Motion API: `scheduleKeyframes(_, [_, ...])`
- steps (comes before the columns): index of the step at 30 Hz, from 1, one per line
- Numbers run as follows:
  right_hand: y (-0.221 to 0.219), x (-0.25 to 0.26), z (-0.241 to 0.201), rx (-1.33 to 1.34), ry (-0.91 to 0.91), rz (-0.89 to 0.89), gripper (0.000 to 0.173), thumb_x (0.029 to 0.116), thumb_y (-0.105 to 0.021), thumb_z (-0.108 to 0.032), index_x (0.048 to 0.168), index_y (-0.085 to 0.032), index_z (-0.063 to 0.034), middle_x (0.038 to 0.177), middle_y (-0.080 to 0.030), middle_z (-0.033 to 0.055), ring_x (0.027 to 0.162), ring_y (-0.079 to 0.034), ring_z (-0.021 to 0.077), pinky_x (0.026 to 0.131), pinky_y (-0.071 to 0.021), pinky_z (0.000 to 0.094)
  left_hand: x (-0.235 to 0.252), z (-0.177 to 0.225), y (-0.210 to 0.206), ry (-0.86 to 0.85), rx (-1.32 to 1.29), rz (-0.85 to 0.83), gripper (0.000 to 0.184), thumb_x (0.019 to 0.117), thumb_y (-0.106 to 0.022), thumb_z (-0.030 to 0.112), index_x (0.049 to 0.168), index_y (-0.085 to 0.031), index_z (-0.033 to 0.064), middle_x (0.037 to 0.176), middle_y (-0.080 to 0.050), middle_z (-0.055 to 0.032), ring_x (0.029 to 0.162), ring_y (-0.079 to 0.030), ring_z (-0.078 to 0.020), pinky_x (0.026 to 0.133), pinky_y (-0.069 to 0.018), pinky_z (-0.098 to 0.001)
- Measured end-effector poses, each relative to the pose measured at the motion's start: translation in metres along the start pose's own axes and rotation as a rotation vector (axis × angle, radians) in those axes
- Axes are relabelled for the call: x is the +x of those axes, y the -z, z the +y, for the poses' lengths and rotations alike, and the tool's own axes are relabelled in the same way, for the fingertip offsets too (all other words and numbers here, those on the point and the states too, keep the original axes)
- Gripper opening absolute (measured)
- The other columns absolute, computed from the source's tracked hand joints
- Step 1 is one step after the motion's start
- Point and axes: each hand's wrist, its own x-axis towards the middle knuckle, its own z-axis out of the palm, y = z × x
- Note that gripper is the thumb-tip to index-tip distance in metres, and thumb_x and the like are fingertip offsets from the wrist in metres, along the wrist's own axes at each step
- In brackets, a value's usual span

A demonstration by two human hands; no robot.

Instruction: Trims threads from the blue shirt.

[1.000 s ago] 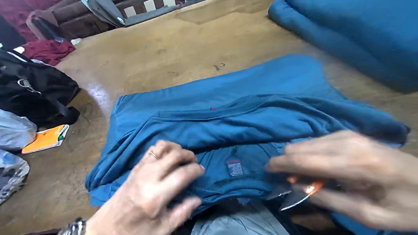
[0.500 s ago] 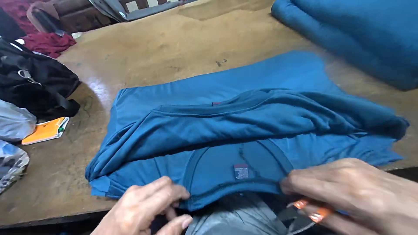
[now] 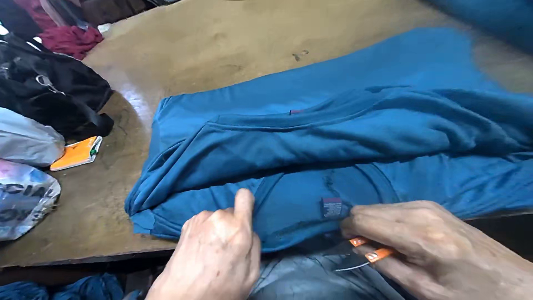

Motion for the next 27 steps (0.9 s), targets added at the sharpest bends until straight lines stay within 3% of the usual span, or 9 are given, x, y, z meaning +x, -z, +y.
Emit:
scheduleKeyframes(2, [-0.006, 0.0, 0.002, -0.051, 0.036, 0.061, 0.02, 0.0997, -0.054, -0.019, 0.096, -0.07, -0.0084, 0.081, -0.068, 0.0068, 0.073, -0.066, 0.0208, 0.061, -0.0499, 0.0397, -0.011, -0.006, 0.008, 0.012, -0.204, -0.007, 0.02, 0.1002, -0.051, 0.012, 0.099, -0.069, 0.0029, 0.072, -0.065, -0.0058, 0.061, -0.059, -0.0151, 0.056, -0.0487, -0.0302])
scheduleKeyframes(4, [-0.015, 0.003, 0.006, -0.157, 0.094, 0.131, 0.019, 0.0945, -0.053, -0.022, 0.086, -0.069, -0.0152, 0.072, -0.06, -0.0033, 0.063, -0.06, 0.0109, 0.049, -0.0448, 0.0296, -0.025, -0.016, 0.0, 0.044, -0.491, 0.2, 0.019, 0.1038, -0.055, 0.016, 0.113, -0.069, 0.0072, 0.086, -0.072, -0.0011, 0.072, -0.067, -0.0065, 0.065, -0.0572, -0.0234])
scheduleKeyframes(6, [-0.021, 0.001, 0.006, -0.219, 0.097, 0.133, 0.017, 0.094, -0.053, -0.022, 0.086, -0.067, -0.0146, 0.071, -0.058, -0.0015, 0.061, -0.059, 0.0145, 0.045, -0.0419, 0.0322, -0.037, -0.022, -0.012, 0.094, -0.926, 0.433, 0.016, 0.1035, -0.061, 0.015, 0.112, -0.075, 0.0127, 0.1, -0.076, -0.0001, 0.085, -0.073, -0.0083, 0.076, -0.0625, -0.0243])
scheduleKeyframes(8, [-0.024, -0.003, 0.004, -0.27, 0.084, 0.113, 0.018, 0.096, -0.053, -0.023, 0.087, -0.065, -0.0127, 0.073, -0.058, 0.0025, 0.061, -0.059, 0.0194, 0.044, -0.0417, 0.0355, -0.045, -0.013, -0.024, 0.271, -1.44, 0.627, 0.015, 0.1012, -0.063, 0.012, 0.103, -0.077, 0.0109, 0.097, -0.076, -0.0062, 0.084, -0.075, -0.0157, 0.076, -0.0643, -0.0321])
scheduleKeyframes(11, [-0.023, -0.004, -0.001, -0.3, 0.064, 0.074, 0.019, 0.0971, -0.053, -0.022, 0.087, -0.065, -0.0105, 0.074, -0.059, 0.0064, 0.062, -0.062, 0.0245, 0.044, -0.0434, 0.0392, -0.048, 0.006, -0.035, 0.534, -1.922, 0.726, 0.018, 0.1003, -0.062, 0.011, 0.108, -0.078, 0.0118, 0.101, -0.074, -0.0121, 0.088, -0.073, -0.0197, 0.083, -0.0615, -0.0369])
scheduleKeyframes(13, [-0.022, -0.004, -0.002, -0.297, 0.057, 0.066, 0.02, 0.0961, -0.052, -0.023, 0.086, -0.065, -0.0107, 0.073, -0.059, 0.0055, 0.062, -0.061, 0.0236, 0.045, -0.0427, 0.0387, -0.049, 0.014, -0.038, 0.573, -2.004, 0.713, 0.023, 0.0977, -0.063, 0.003, 0.116, -0.076, 0.0077, 0.105, -0.074, -0.017, 0.089, -0.074, -0.0214, 0.083, -0.0617, -0.037])
scheduleKeyframes(17, [-0.01, 0.002, -0.014, -0.045, 0.015, 0.081, 0.018, 0.0961, -0.057, -0.022, 0.094, -0.07, -0.0095, 0.075, -0.063, 0.0048, 0.064, -0.06, 0.0165, 0.051, -0.0444, 0.0342, -0.052, 0.018, -0.037, 0.531, -1.883, 0.654, 0.031, 0.092, -0.068, -0.006, 0.122, -0.073, -0.001, 0.101, -0.075, -0.0199, 0.074, -0.074, -0.0164, 0.066, -0.0628, -0.0283])
scheduleKeyframes(21, [-0.012, 0.026, -0.047, 0.236, 0.056, 0.153, 0.023, 0.102, -0.057, -0.023, 0.112, -0.07, -0.0062, 0.089, -0.07, 0.0064, 0.076, -0.062, 0.009, 0.067, -0.0505, 0.0229, -0.059, 0.015, -0.036, 0.421, -1.898, 0.552, 0.032, 0.0978, -0.06, -0.004, 0.129, -0.068, -0.0055, 0.11, -0.073, -0.0227, 0.084, -0.075, -0.0218, 0.074, -0.0648, -0.0359])
scheduleKeyframes(27, [-0.051, 0.074, -0.065, 0.134, 0.161, 0.338, 0.027, 0.1017, -0.057, -0.027, 0.122, -0.072, -0.0176, 0.08, -0.064, -0.0041, 0.069, -0.056, 0.003, 0.058, -0.0447, 0.0188, -0.062, 0.014, -0.028, 0.351, -1.976, 0.436, 0.06, 0.1072, -0.045, 0.043, 0.135, -0.063, -0.0065, 0.119, -0.07, -0.0238, 0.104, -0.073, -0.0271, 0.095, -0.0588, -0.043])
